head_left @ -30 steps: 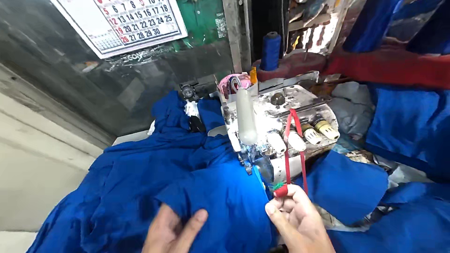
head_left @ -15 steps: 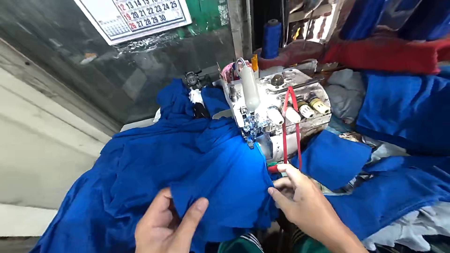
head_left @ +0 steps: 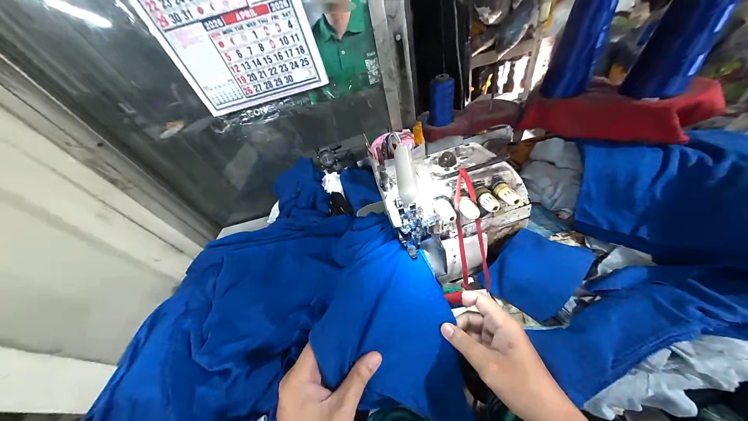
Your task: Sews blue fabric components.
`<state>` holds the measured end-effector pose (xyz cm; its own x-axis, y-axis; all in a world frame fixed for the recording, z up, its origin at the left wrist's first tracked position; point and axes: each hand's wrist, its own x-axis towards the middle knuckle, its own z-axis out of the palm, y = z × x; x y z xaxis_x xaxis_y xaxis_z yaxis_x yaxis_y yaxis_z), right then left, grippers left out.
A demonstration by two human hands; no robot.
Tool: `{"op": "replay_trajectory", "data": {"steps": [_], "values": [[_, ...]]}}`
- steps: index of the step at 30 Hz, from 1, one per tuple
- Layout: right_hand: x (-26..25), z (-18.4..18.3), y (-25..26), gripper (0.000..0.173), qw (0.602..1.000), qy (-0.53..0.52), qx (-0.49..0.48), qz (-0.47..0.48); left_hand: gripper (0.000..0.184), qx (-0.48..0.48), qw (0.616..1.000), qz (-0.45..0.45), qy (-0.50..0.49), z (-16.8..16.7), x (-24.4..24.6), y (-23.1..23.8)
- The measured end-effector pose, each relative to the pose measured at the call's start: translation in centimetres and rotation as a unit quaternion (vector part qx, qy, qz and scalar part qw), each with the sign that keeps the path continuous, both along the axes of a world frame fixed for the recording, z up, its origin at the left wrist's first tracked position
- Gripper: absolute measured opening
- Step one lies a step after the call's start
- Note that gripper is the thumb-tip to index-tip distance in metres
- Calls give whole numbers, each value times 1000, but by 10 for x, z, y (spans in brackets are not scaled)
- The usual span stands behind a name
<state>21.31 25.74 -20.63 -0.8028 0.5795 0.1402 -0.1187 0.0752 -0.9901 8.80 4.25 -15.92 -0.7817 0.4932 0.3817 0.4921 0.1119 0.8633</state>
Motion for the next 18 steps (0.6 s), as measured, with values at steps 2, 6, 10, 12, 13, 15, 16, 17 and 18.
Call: {"op": "replay_trajectory", "data": {"steps": [2, 6, 10, 12, 13, 15, 16, 17, 18], "values": [[4, 8, 2, 41, 999, 36, -29, 7, 45, -1, 1000, -2, -17, -13, -5, 0], [-1, 9, 1, 45, 999, 36, -13, -35, 38, -7, 999, -12, -29, -22, -7, 3], [4, 1, 2, 47, 999, 6, -37, -23, 45, 4, 998, -19, -61, -21, -6, 2], [7, -2, 6, 31, 999, -15, -51, 9, 45, 10, 996, -25, -81, -22, -7, 4], [6, -3, 8, 21, 998, -16, -60, 24, 43, 6, 996, -28, -80, -24, -10, 4], [-1, 3, 12, 14, 998, -8, -56, 33, 44, -8, 998, -30, -52, -20, -21, 5], [-7, 7, 13, 14, 999, -4, -43, 27, 49, -21, 999, -20, -29, -14, -26, 6], [-13, 8, 13, 15, 999, -10, -27, 16, 56, -38, 999, -4, -2, -8, -32, 7], [-21, 8, 13, 17, 1000, -18, -14, -1, 64, -55, 998, 10, 26, -3, -39, 8]]}}
